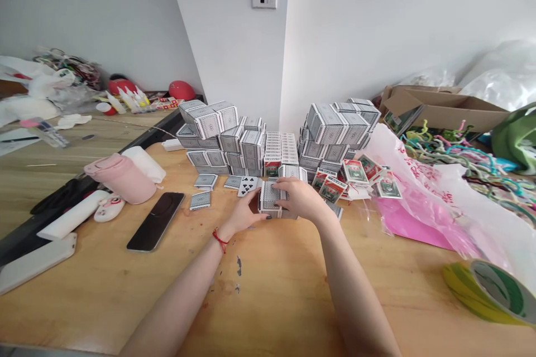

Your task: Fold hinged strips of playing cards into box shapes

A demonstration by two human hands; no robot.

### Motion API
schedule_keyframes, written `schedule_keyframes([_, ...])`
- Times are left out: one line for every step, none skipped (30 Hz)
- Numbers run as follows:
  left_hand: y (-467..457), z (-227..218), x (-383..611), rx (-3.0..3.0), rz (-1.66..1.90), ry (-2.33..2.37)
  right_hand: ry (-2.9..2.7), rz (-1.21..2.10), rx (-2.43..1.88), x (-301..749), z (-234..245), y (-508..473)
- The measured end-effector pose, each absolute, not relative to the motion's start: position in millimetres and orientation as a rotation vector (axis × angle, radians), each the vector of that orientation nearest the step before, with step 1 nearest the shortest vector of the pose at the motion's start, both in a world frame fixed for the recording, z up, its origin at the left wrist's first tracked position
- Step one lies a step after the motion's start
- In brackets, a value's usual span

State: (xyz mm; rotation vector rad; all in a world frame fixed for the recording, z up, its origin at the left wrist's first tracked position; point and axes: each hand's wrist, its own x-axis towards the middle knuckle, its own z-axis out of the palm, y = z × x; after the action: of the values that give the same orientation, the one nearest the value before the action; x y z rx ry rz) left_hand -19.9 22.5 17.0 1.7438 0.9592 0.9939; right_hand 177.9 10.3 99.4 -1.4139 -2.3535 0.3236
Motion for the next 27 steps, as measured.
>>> schedule_keyframes([22.8, 16.4, -19.8, 1.744, 0.995, 0.95, -2.353, 0.323, -1.418, 177.7, 99.6, 10.3])
schedule_keyframes([23.3, 15.7, -19.7, 1.747, 0.998, 0.942, -2.353, 0.323, -1.423, 177.5, 99.9, 10.4])
schedule_keyframes([23.7, 15.1, -19.6, 1.753, 1.001, 0.938, -2.355, 0.323, -1.428, 177.5, 100.1, 10.4])
schedule_keyframes([24.3, 14.5, -19.6, 1.757, 1.002, 0.936, -2.359, 0.322, -1.433, 177.5, 100.4, 10.4])
schedule_keyframes([24.7, 14.0, -19.6, 1.76, 0.999, 0.936, -2.364, 0.321, -1.437, 177.5, 100.5, 10.4])
schedule_keyframes([25.1, 13.6, -19.7, 1.759, 0.992, 0.934, -2.369, 0.319, -1.441, 177.6, 100.7, 10.4])
schedule_keyframes([25.5, 13.2, -19.7, 1.756, 0.984, 0.931, -2.374, 0.317, -1.443, 177.6, 100.9, 10.3])
schedule_keyframes([25.7, 12.9, -19.8, 1.752, 0.978, 0.927, -2.377, 0.317, -1.442, 177.6, 101.1, 10.1])
schedule_keyframes([25.8, 12.7, -19.8, 1.745, 0.975, 0.922, -2.375, 0.32, -1.442, 177.5, 101.4, 9.9])
schedule_keyframes([25.8, 12.6, -19.8, 1.739, 0.977, 0.92, -2.372, 0.326, -1.439, 177.3, 101.7, 9.6])
schedule_keyframes([25.8, 12.5, -19.8, 1.735, 0.982, 0.92, -2.37, 0.334, -1.432, 177.1, 102.0, 9.4])
schedule_keyframes([25.7, 12.5, -19.9, 1.732, 0.987, 0.919, -2.369, 0.341, -1.424, 176.9, 102.3, 9.2])
schedule_keyframes([25.6, 12.5, -19.9, 1.731, 0.991, 0.918, -2.371, 0.349, -1.415, 176.8, 102.6, 9.1])
schedule_keyframes([25.6, 12.5, -20.0, 1.733, 0.993, 0.916, -2.374, 0.355, -1.409, 176.8, 102.7, 9.1])
schedule_keyframes([25.6, 12.6, -20.1, 1.74, 0.995, 0.916, -2.377, 0.358, -1.407, 176.9, 102.7, 9.3])
schedule_keyframes([25.6, 12.6, -20.2, 1.749, 0.997, 0.918, -2.381, 0.36, -1.406, 177.2, 102.5, 9.7])
schedule_keyframes([25.6, 12.6, -20.3, 1.758, 0.999, 0.921, -2.383, 0.359, -1.407, 177.4, 102.2, 10.2])
schedule_keyframes([25.6, 12.5, -20.4, 1.767, 1.001, 0.928, -2.384, 0.358, -1.406, 177.7, 101.6, 10.7])
schedule_keyframes([25.6, 12.3, -20.5, 1.775, 1.002, 0.937, -2.383, 0.358, -1.406, 177.9, 101.0, 11.2])
schedule_keyframes([25.6, 12.1, -20.5, 1.779, 1.001, 0.943, -2.379, 0.357, -1.405, 177.9, 100.2, 11.7])
schedule_keyframes([25.6, 12.0, -20.6, 1.777, 1.001, 0.946, -2.37, 0.354, -1.405, 177.7, 99.5, 11.9])
schedule_keyframes([25.6, 11.8, -20.6, 1.772, 1.0, 0.946, -2.358, 0.35, -1.406, 177.3, 99.0, 12.0])
schedule_keyframes([25.6, 11.7, -20.6, 1.766, 0.998, 0.946, -2.344, 0.351, -1.404, 176.7, 98.6, 11.9])
schedule_keyframes([25.5, 11.7, -20.7, 1.76, 0.995, 0.946, -2.332, 0.357, -1.402, 175.9, 98.6, 11.7])
schedule_keyframes([25.5, 11.8, -20.8, 1.755, 0.99, 0.945, -2.322, 0.369, -1.4, 175.1, 99.0, 11.3])
schedule_keyframes([25.5, 12.0, -20.8, 1.752, 0.986, 0.945, -2.317, 0.385, -1.397, 174.3, 99.7, 10.7])
schedule_keyframes([25.4, 12.3, -20.9, 1.75, 0.984, 0.943, -2.318, 0.403, -1.393, 173.5, 100.8, 10.1])
